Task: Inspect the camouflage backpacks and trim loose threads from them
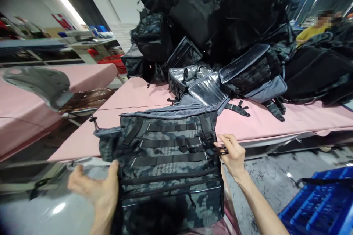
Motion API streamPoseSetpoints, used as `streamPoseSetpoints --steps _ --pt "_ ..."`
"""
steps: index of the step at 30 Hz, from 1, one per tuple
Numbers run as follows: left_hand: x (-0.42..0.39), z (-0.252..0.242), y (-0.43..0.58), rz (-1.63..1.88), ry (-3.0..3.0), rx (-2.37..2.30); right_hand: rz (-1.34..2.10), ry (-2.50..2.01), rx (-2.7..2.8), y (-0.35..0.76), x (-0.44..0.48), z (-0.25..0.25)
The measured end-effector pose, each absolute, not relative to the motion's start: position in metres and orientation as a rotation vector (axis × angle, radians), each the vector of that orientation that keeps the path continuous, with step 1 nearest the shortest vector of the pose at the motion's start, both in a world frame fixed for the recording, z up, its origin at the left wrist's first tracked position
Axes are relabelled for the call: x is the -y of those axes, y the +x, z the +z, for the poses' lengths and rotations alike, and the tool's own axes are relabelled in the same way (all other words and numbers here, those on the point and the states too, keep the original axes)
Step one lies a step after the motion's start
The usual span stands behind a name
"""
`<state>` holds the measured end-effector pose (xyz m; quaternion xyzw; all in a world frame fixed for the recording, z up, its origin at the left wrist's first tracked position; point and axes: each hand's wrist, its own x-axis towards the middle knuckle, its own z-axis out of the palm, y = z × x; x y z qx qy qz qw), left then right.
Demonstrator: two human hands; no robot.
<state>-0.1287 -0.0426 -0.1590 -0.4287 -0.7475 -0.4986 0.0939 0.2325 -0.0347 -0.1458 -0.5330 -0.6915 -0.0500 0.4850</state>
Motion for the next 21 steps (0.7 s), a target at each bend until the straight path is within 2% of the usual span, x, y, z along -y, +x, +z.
streamPoseSetpoints --steps 2,5,10,15,21 --pt "0.042 -0.146 -0.110 -1.464 -1.370 1.963 -0.336 -1.315 1.793 0.226 0.029 -0.142" --pt "0.036 -0.134 -0.069 -1.445 -1.834 1.729 -0.502 -1.331 1.858 0.220 0.021 -0.140" --pt "0.018 -0.135 0.016 -1.321 -2.489 1.663 -0.323 -1.457 1.806 0.232 0.024 -0.133" --pt "0.006 -0.133 0.067 -1.343 -2.533 1.815 -0.391 -1.517 1.861 0.247 0.038 -0.124" --pt "0.004 -0.130 0.076 -1.384 -2.508 1.656 -0.506 -1.420 1.964 0.244 0.037 -0.120"
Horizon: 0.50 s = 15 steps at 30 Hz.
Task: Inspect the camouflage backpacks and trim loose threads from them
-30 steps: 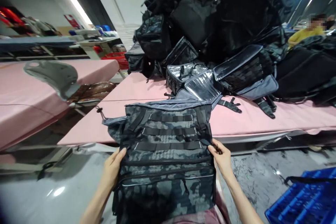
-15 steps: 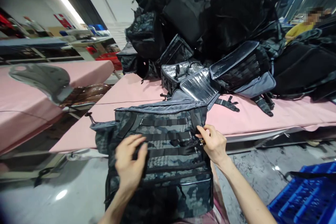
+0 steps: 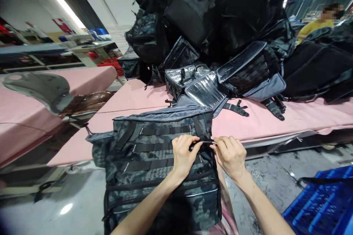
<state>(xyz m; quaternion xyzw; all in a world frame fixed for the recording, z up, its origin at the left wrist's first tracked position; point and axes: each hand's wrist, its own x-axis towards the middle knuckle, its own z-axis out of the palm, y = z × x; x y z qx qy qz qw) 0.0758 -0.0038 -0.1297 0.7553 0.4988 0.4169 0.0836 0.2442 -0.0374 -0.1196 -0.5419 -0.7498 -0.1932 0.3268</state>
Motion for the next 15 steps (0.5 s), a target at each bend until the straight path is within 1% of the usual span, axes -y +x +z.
streamPoseSetpoints --steps 8,13,15 --pt "-0.001 -0.129 0.078 1.189 2.363 -1.436 -0.600 -1.388 2.027 0.243 0.029 -0.118" --pt "-0.002 -0.123 0.078 1.117 2.564 -1.423 -0.686 -1.344 2.072 0.240 0.025 -0.111" --pt "0.000 -0.119 0.071 1.066 2.551 -1.373 -0.635 -1.354 2.042 0.243 0.026 -0.111"
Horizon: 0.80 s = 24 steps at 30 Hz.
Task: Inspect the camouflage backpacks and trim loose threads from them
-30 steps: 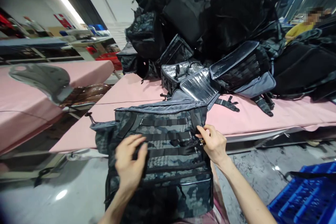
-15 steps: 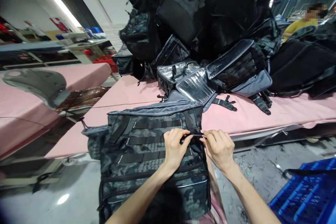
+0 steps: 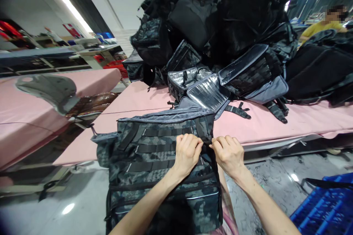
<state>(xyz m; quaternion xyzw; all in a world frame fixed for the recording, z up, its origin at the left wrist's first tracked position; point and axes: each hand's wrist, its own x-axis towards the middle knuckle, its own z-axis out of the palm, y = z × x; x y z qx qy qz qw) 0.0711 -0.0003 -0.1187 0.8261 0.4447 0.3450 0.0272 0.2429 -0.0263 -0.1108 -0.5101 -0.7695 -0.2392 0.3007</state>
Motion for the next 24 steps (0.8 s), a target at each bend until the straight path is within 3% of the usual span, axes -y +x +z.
streamPoseSetpoints --steps 5,11,13,16,18,24 --pt "0.007 -0.111 0.039 0.619 2.281 -1.139 -0.359 -1.359 1.901 0.249 0.029 -0.117" --pt "-0.002 -0.130 0.027 0.823 2.056 -1.392 -0.513 -1.355 2.044 0.218 0.014 -0.124" --pt "-0.003 -0.137 0.028 0.815 2.068 -1.381 -0.270 -1.341 1.995 0.211 0.006 -0.123" --pt "-0.002 -0.141 0.027 0.810 2.089 -1.387 0.561 -1.231 1.571 0.213 -0.008 -0.119" --pt "-0.003 -0.137 0.025 0.869 2.072 -1.355 0.938 -1.134 1.230 0.220 -0.018 -0.115" --pt "-0.025 -0.100 0.045 1.311 2.037 -1.110 1.186 -1.041 0.990 0.231 -0.027 -0.100"
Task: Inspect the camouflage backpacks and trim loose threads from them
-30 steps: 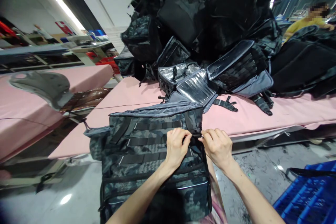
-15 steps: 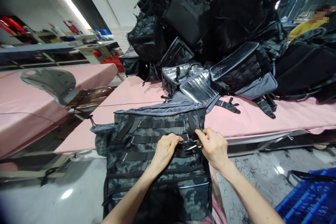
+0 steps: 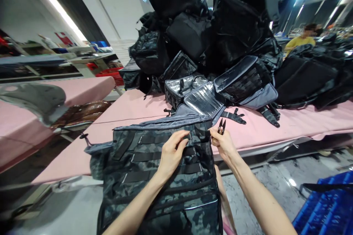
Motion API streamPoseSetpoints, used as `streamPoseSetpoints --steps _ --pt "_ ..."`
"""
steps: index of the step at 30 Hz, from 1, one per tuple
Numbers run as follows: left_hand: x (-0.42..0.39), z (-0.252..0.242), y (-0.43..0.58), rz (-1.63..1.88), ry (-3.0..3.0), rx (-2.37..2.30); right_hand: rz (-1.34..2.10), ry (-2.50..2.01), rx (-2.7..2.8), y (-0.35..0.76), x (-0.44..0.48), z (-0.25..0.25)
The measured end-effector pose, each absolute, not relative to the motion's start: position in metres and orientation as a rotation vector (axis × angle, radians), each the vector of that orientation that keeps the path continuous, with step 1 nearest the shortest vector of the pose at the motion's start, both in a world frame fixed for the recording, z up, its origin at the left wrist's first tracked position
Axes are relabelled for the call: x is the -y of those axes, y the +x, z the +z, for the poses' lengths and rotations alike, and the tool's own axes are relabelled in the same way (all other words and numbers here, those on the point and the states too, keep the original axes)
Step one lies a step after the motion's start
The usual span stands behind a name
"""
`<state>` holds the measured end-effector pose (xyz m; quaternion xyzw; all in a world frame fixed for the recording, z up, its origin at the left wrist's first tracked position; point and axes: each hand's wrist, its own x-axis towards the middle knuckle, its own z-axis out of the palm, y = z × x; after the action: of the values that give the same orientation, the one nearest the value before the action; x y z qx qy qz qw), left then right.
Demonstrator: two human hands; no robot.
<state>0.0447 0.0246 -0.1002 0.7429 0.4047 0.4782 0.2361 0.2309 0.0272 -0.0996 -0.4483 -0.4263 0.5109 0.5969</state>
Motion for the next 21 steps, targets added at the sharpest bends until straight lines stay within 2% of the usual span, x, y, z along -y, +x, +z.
streamPoseSetpoints --steps 3,7,14,21 --pt "-0.037 -0.086 0.066 1.218 2.124 -0.882 1.242 -1.008 0.966 0.227 -0.025 -0.096" --pt "-0.047 -0.080 0.082 1.051 1.985 -0.924 1.198 -1.046 0.970 0.230 -0.027 -0.097" --pt "-0.055 -0.083 0.079 0.963 1.418 -0.951 0.501 -1.356 1.230 0.246 -0.020 -0.111" --pt "-0.054 -0.083 0.082 1.038 1.509 -1.038 -0.123 -1.336 1.524 0.243 -0.007 -0.106"
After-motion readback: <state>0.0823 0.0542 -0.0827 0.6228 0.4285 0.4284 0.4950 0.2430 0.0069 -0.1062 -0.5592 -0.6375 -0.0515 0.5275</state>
